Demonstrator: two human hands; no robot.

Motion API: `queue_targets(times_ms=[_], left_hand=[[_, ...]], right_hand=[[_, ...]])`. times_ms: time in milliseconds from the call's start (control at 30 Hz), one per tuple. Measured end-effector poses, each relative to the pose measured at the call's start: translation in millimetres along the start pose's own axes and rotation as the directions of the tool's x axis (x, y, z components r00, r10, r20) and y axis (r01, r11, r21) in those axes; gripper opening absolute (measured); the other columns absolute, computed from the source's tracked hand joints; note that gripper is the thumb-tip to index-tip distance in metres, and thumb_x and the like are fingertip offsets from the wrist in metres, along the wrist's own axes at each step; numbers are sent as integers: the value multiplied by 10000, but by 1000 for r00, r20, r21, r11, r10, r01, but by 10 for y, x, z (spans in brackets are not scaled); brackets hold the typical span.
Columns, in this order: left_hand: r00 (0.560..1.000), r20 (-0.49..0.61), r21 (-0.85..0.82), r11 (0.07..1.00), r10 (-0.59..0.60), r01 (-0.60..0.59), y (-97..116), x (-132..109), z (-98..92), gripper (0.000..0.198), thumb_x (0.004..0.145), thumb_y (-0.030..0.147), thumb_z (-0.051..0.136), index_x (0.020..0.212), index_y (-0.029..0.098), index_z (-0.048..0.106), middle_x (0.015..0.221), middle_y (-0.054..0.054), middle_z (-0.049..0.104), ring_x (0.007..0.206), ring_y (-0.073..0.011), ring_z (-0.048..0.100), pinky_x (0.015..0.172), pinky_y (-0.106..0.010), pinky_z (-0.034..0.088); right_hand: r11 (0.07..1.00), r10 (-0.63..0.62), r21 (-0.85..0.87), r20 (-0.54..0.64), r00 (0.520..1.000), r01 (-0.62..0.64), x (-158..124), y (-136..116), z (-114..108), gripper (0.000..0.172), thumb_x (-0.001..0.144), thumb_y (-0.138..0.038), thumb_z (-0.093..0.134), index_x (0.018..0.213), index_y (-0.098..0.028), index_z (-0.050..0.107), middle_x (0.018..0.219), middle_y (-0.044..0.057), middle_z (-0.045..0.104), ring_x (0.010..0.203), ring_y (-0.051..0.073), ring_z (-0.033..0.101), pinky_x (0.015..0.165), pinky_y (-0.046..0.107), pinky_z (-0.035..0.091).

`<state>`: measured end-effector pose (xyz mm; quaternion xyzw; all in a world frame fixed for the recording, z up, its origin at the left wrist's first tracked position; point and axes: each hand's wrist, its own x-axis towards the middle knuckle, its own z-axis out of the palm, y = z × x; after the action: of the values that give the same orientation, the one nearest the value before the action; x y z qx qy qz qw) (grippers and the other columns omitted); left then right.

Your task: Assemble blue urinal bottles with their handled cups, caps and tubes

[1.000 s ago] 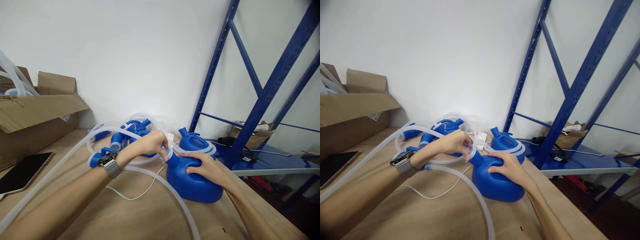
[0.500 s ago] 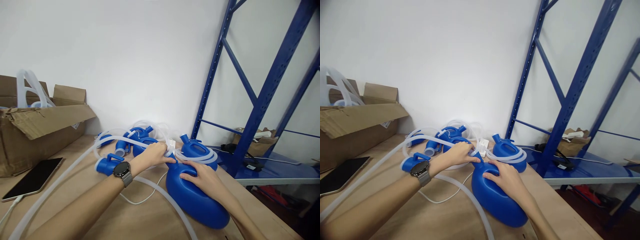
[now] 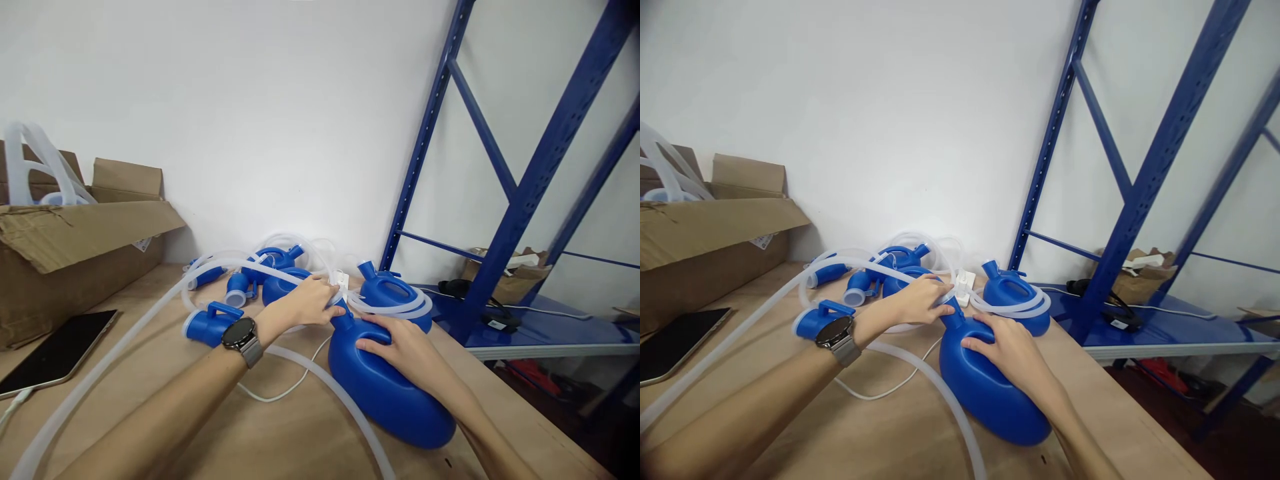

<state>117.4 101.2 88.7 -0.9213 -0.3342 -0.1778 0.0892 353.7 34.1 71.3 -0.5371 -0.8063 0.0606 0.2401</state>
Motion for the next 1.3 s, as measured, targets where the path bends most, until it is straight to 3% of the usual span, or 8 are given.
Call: queue_targets(times_ms=[200, 500, 633, 700, 833, 933, 1133, 1300], left_hand=[[998, 12, 22, 998, -54, 54, 84, -13, -102, 270, 924, 423, 623, 852, 166, 662, 858, -113, 718, 866, -281, 690, 762, -352, 487], [988, 95, -61, 990, -118, 124, 30, -71, -120, 454, 913, 608, 593, 977, 166, 678, 932, -121, 744, 829, -297, 715, 661, -344, 477], [982, 146, -84, 988, -119, 132, 8, -52, -131, 488, 894, 616, 612, 1072, 167, 676, 1017, -129, 746, 913, -309, 720, 718, -346, 503], [980, 162, -92, 986, -120, 136, 14, -54, -142, 556, 894, 611, 610, 1230, 169, 636, 1087, -138, 741, 974, -316, 717, 768, -356, 517], [971, 181, -77, 982, -158, 174, 73, -68, -193, 623, 882, 577, 617, 1349, 167, 578, 1203, -169, 715, 1076, -347, 696, 850, -396, 526], [961, 220, -76, 979, -170, 190, 117, -56, -252, 553, 879, 539, 608, 1300, 180, 602, 1272, -169, 689, 1108, -352, 683, 873, -405, 522], [934, 326, -164, 964, -148, 210, 109, -6, -313, 504, 867, 502, 609, 1285, 224, 567, 1198, -102, 715, 983, -291, 692, 787, -357, 502], [948, 301, -168, 973, -100, 156, 119, -13, -306, 422, 873, 450, 602, 1255, 271, 594, 1128, -62, 722, 932, -273, 683, 751, -347, 486]], right_hand=[[999, 52, 5, 7, 999, -53, 56, 76, 25, 555, 809, -588, 730, 1255, -257, 740, 1295, 108, 729, 1223, 426, 646, 1024, 523, 502], [998, 39, 41, 98, 994, -44, 97, 135, -28, 658, 777, -604, 751, 1315, -231, 688, 1346, 121, 698, 1254, 398, 630, 1065, 505, 476], [979, 129, 142, 144, 981, -149, 178, 139, -96, 922, 847, -686, 637, 1599, -230, 360, 1256, 128, 739, 1084, 353, 726, 932, 456, 561], [962, 196, 168, 118, 973, -214, 262, 107, -98, 893, 937, -718, 462, 1644, -227, 227, 1245, 127, 740, 1053, 333, 738, 919, 457, 567], [985, 79, 150, 51, 996, -86, 433, 20, -34, 701, 971, -690, 416, 1469, -216, 554, 1388, 125, 664, 1315, 346, 594, 1120, 478, 432], [964, -85, 263, 138, 987, 46, 472, 8, -2, 550, 979, -642, 445, 1165, -223, 749, 1207, 98, 757, 1177, 340, 675, 1074, 464, 471], [887, -90, 460, 109, 990, 30, 377, 69, -33, 486, 900, -620, 616, 1065, -192, 778, 1116, 106, 784, 1056, 329, 720, 949, 428, 547], [903, -125, 424, 97, 987, 72, 313, 37, -49, 454, 891, -618, 642, 1032, -216, 801, 1054, 92, 794, 1044, 322, 713, 946, 423, 542]])
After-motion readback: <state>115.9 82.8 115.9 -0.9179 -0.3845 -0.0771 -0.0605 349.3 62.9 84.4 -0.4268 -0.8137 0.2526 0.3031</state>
